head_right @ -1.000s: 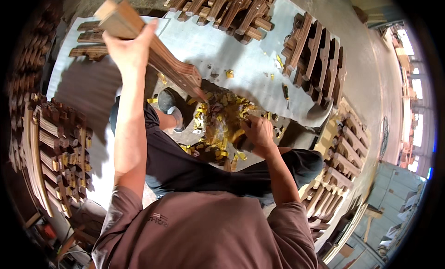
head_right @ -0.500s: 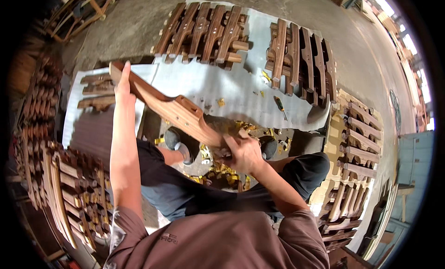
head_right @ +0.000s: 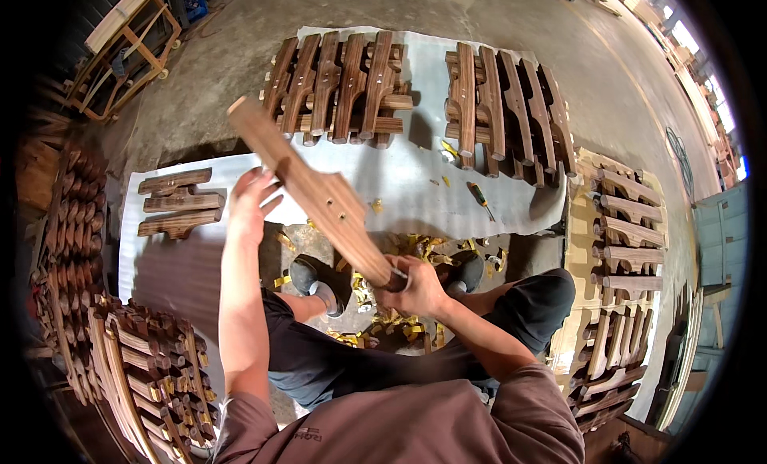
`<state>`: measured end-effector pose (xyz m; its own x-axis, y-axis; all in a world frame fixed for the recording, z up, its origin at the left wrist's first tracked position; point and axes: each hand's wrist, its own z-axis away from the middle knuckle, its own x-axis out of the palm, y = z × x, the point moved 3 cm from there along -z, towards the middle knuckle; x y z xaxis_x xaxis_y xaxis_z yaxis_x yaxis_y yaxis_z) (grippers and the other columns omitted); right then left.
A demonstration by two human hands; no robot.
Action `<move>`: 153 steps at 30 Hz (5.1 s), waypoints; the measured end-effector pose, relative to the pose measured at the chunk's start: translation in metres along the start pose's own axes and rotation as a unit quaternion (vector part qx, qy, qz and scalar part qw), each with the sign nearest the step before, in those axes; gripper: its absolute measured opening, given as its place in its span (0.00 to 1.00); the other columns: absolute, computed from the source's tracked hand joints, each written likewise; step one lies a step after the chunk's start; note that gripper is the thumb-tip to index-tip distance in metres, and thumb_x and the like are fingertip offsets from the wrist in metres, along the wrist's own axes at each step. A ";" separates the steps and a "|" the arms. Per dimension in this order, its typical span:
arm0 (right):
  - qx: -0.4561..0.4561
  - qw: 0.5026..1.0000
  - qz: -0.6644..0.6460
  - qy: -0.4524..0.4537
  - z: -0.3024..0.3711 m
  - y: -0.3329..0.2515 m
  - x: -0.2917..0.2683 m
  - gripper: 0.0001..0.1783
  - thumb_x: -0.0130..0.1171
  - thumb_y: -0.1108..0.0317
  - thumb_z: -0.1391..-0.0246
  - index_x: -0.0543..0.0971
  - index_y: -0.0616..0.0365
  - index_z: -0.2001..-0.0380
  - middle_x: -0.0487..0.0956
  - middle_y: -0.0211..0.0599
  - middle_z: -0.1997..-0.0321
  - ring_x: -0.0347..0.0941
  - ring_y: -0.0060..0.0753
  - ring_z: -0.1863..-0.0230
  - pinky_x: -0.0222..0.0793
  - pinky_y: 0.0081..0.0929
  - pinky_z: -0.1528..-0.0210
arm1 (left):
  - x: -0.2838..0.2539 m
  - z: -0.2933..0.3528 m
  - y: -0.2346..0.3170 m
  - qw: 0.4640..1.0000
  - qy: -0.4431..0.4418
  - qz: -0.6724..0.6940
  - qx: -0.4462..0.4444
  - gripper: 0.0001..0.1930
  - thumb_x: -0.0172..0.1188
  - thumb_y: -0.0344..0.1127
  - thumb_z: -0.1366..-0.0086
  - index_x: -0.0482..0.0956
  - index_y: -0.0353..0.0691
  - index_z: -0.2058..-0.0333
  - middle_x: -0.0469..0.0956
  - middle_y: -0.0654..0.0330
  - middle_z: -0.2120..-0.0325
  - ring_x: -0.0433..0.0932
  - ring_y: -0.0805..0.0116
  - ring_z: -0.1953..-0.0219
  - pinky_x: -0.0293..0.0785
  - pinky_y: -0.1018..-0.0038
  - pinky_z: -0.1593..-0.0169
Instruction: The person sands and scrapes the surfaces and edges of wooden furniture components using a small hand tool while sitting on the floor among several stacks of similar wooden parts.
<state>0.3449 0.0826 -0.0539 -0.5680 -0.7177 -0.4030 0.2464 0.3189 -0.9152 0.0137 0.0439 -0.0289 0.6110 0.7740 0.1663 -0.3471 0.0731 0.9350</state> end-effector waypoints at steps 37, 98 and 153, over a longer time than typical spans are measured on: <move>-0.081 0.920 0.381 0.043 -0.333 0.152 -0.128 0.18 0.49 0.61 0.38 0.80 0.66 0.71 0.80 0.55 0.71 0.77 0.60 0.68 0.70 0.45 0.66 | 0.006 0.049 0.024 0.752 -0.221 -0.598 0.171 0.25 0.67 0.38 0.45 0.72 0.34 0.52 0.78 0.47 0.63 0.81 0.52 0.59 0.78 0.58 0.57; 0.165 0.932 0.227 -0.230 -0.080 0.105 0.000 0.08 0.66 0.67 0.51 0.80 0.61 0.73 0.79 0.45 0.78 0.78 0.46 0.78 0.71 0.36 0.73 | -0.306 -0.164 -0.096 0.666 -0.190 -0.709 -0.132 0.43 0.71 0.57 0.54 0.69 0.48 0.40 0.80 0.45 0.54 0.78 0.45 0.51 0.73 0.56 0.47; -0.035 0.999 -0.014 0.028 -0.051 -0.043 -0.031 0.11 0.69 0.68 0.48 0.85 0.60 0.62 0.85 0.36 0.67 0.80 0.20 0.66 0.74 0.21 0.62 | -0.050 0.079 0.016 0.859 -0.311 0.405 -0.039 0.32 0.70 0.40 0.49 0.69 0.33 0.47 0.74 0.57 0.61 0.71 0.69 0.67 0.72 0.69 0.60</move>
<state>0.3120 0.1223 -0.0024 -0.6166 -0.6923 -0.3748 0.1754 0.3434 -0.9227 0.0339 -0.0429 0.0029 0.4004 0.1077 0.9100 -0.8690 -0.2706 0.4144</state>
